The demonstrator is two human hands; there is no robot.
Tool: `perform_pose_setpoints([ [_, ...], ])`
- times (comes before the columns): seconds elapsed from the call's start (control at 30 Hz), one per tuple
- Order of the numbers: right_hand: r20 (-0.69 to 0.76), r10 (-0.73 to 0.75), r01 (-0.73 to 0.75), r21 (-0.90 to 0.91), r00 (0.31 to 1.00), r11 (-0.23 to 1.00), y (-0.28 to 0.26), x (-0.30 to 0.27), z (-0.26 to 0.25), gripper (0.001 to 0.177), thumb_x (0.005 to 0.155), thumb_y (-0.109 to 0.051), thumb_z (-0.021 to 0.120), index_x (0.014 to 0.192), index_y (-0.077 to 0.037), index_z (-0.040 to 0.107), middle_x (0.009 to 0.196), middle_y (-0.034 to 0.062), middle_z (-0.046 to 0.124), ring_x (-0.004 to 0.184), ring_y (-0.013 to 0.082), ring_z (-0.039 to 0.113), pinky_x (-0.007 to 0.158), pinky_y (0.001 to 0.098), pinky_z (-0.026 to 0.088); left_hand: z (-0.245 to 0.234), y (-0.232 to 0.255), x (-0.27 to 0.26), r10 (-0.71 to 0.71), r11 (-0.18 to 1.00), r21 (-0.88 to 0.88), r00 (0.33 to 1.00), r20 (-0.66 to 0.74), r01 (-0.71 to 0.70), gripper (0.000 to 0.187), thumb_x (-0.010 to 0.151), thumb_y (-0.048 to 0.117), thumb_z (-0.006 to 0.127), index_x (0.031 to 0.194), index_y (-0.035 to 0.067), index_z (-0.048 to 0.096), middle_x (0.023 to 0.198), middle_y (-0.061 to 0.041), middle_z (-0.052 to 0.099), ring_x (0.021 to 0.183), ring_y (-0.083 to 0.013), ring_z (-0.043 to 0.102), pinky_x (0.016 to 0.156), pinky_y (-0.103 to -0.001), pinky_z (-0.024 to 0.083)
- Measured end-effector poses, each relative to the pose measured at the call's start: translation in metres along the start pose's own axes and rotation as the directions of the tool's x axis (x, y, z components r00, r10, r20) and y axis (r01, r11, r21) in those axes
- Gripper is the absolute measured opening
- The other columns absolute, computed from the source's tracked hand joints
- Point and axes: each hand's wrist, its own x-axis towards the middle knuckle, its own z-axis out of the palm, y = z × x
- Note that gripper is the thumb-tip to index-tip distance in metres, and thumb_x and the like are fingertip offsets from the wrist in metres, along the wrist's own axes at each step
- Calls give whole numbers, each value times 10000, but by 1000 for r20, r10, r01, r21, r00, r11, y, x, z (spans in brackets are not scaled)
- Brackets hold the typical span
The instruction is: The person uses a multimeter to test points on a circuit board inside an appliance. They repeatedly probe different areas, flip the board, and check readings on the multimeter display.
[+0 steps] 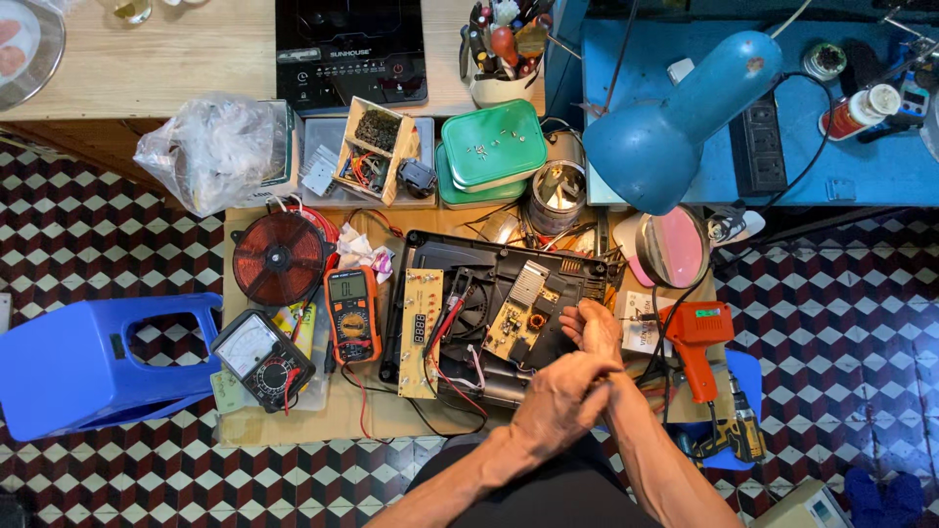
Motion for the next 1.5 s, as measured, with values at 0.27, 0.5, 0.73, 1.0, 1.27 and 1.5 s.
perform_pose_setpoints([
  [0.27, -78, 82, -73, 108, 994, 991, -2, 17, 17, 415, 999, -281, 570, 1279, 26, 569, 1132, 197, 716, 952, 247, 713, 842, 346, 590, -1, 16, -2, 44, 997, 60, 998, -48, -41, 245, 912, 63, 726, 1137, 56, 629, 947, -140, 670, 896, -345, 662, 797, -423, 540],
  [0.5, -74, 74, -60, 176, 995, 983, 12, 23, 31, 401, 971, -289, 622, 1238, 5, 572, 1104, 208, 713, 915, 277, 711, 813, 365, 590, -18, 14, -4, -75, 988, 129, 996, -42, 79, 368, 883, 94, 748, 1218, 38, 605, 906, -149, 661, 857, -324, 656, 762, -421, 544],
  [0.73, -119, 70, -43, 217, 990, 975, 24, 34, 6, 387, 986, -307, 586, 1234, -10, 566, 1097, 197, 714, 895, 258, 709, 790, 356, 574, -3, 28, -12, -72, 987, 142, 997, 16, 69, 408, 903, 86, 721, 1282, 37, 580, 902, -164, 652, 842, -325, 653, 743, -421, 545],
  [1.0, -157, 57, -23, 211, 986, 977, 31, 41, -21, 414, 991, -328, 577, 1250, -6, 562, 1121, 197, 705, 889, 256, 705, 790, 363, 564, 26, 33, -12, -63, 988, 139, 998, 28, 59, 332, 957, 102, 711, 1266, 29, 613, 873, -163, 666, 815, -328, 659, 718, -432, 533],
  [1.27, -18, 43, -38, 203, 999, 978, 35, 60, -17, 445, 988, -349, 591, 1282, -17, 556, 1142, 213, 713, 913, 276, 701, 787, 377, 571, 43, 43, -14, 18, 981, 193, 997, -76, -3, 438, 933, 52, 714, 1346, 10, 573, 933, -161, 677, 871, -353, 655, 778, -441, 532],
  [1.5, 30, 142, -145, 171, 989, 975, 24, 57, 24, 384, 974, -326, 604, 1227, -38, 615, 1106, 202, 729, 916, 297, 716, 795, 387, 575, 47, 32, -22, -138, 963, 200, 967, -216, 182, 527, 857, 65, 768, 1342, 13, 568, 895, -175, 683, 832, -363, 659, 759, -450, 540],
])
